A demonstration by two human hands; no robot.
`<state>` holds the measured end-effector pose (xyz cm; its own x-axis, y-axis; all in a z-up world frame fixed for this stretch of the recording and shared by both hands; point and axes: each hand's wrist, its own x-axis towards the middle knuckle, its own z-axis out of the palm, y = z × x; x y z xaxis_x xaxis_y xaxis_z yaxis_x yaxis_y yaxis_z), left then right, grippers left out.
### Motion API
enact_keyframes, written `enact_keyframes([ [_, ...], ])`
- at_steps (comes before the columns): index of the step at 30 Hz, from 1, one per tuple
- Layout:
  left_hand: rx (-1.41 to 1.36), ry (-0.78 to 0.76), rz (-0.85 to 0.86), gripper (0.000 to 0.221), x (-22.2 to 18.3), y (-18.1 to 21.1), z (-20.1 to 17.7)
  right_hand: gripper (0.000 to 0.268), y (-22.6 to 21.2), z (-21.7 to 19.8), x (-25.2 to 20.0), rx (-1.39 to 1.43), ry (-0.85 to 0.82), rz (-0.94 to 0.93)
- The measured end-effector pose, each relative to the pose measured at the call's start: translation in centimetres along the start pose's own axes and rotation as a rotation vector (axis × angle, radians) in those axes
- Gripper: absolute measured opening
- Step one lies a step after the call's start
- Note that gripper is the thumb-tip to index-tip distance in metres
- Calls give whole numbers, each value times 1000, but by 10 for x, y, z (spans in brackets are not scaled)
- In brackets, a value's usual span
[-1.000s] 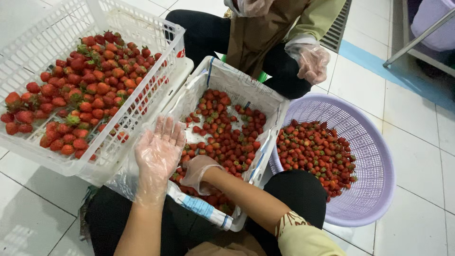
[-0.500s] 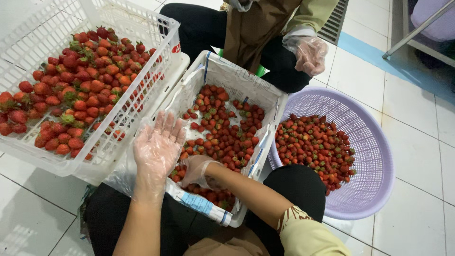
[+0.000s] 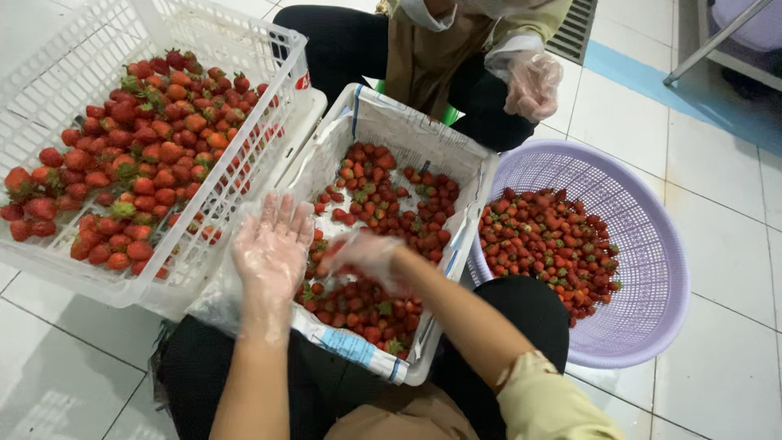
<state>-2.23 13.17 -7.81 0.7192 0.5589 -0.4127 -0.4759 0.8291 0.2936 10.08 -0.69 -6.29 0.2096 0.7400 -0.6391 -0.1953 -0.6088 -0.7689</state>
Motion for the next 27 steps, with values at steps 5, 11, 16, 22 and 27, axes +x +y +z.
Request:
enact_keyframes([
  [5,273,11,207,59,-7,-47,0,28,-33,-28,-49,166,216,-311],
  [11,-143,-56,-126,44,-35,-95,34,28,-21,2,-63,-224,558,-827],
  [16,-136,-132,-6,39,-54,-73,46,33,-14,23,-69,-500,520,-988],
  [22,-92,-25,-36,40,-74,-58,61,35,-28,22,-78,-458,401,-1066],
  [27,-203,62,-107,35,-82,-53,67,12,-26,28,-82,568,256,-816],
])
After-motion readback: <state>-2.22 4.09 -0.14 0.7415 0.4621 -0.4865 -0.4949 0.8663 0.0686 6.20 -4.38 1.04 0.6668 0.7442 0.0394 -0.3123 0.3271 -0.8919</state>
